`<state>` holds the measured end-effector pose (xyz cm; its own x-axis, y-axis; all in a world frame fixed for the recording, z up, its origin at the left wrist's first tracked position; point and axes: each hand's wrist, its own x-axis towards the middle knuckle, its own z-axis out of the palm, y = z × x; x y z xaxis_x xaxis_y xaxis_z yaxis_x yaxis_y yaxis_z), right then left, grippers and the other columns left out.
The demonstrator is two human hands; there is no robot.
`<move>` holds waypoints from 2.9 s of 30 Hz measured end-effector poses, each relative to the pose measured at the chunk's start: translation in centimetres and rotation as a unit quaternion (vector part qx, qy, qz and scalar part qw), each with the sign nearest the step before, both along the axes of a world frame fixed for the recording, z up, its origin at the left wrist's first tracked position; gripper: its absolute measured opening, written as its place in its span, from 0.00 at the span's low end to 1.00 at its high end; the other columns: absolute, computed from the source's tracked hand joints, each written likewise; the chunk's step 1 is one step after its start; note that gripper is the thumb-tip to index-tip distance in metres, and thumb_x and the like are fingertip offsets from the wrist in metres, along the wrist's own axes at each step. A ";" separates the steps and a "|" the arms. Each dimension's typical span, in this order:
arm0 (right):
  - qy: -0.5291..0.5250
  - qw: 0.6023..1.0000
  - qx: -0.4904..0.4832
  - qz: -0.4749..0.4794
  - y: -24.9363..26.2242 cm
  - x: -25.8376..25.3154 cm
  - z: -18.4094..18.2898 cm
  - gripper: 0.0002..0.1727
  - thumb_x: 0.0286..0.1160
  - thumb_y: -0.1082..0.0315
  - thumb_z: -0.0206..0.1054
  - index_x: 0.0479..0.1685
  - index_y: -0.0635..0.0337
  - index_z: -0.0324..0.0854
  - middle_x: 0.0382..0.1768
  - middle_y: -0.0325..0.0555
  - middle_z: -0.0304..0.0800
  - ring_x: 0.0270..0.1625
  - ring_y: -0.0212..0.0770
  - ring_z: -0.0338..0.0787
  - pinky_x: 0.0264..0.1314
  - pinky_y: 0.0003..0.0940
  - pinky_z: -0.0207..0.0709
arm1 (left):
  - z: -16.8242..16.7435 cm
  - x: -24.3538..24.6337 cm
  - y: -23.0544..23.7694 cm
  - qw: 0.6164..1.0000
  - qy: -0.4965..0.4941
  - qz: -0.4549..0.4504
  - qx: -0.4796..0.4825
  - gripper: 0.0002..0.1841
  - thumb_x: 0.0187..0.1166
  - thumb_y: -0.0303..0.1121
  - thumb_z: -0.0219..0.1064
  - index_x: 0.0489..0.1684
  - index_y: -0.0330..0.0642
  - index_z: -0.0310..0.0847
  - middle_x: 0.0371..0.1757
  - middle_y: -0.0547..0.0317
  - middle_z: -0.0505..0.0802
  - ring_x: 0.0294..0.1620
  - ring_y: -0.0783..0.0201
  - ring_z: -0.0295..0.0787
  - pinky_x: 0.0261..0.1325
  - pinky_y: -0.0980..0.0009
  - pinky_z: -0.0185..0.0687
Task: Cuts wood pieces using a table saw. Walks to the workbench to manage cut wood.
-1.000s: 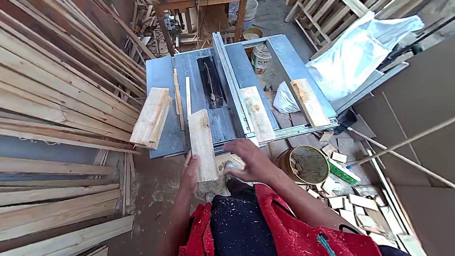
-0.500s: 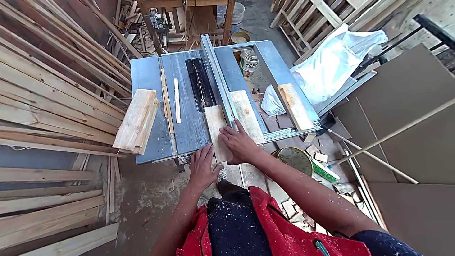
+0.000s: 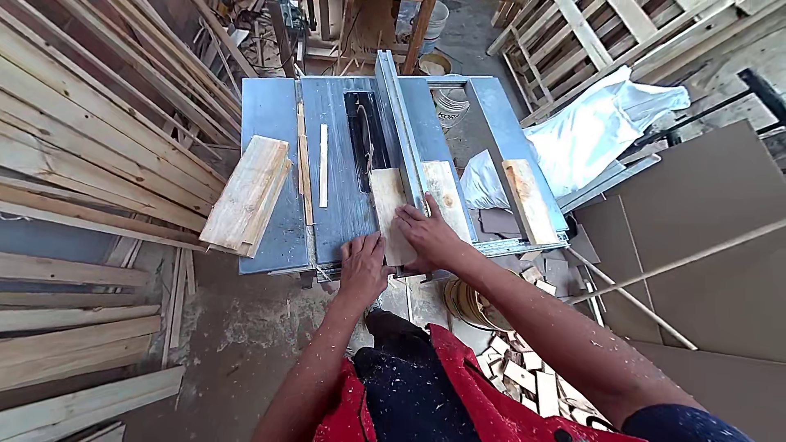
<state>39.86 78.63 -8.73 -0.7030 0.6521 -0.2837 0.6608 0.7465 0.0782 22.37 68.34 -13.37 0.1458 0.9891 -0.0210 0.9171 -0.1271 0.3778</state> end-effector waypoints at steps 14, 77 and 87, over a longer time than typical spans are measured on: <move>0.002 1.000 0.010 0.013 9.7 -2.4 0.4 0.64 0.31 0.23 0.79 0.80 0.49 0.75 0.84 0.43 0.75 0.91 0.52 0.62 0.88 0.80 0.21 | 0.1 -4.2 6.6 0.974 -0.116 0.160 0.110 0.37 0.57 0.68 0.80 0.53 0.46 0.86 0.52 0.48 0.88 0.55 0.44 0.83 0.58 0.43 0.75; 0.476 0.867 -0.117 -0.087 -15.6 -3.5 1.2 0.17 0.73 0.59 0.73 0.61 0.47 0.89 0.59 0.35 0.92 0.65 0.35 0.88 0.67 0.43 0.85 | 8.1 -24.2 -1.0 0.922 -0.040 0.385 0.006 0.48 0.58 0.52 0.85 0.83 0.44 0.71 0.79 0.34 0.78 0.81 0.28 0.66 0.77 0.25 0.60; 0.359 0.845 -0.387 -0.080 -14.5 -7.5 -3.2 0.20 0.85 0.49 0.63 0.62 0.50 0.90 0.59 0.38 0.95 0.65 0.33 0.90 0.76 0.38 0.78 | 10.5 -21.9 -2.2 0.932 -0.009 0.362 -0.013 0.50 0.48 0.52 0.91 0.76 0.41 0.76 0.72 0.33 0.81 0.64 0.31 0.84 0.61 0.30 0.81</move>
<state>32.39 64.16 -11.90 -0.7961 0.5691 -0.2057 0.4270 0.2874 -0.8574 0.49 66.10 -2.84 -0.5587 0.8279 -0.0496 0.7530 0.5314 0.3882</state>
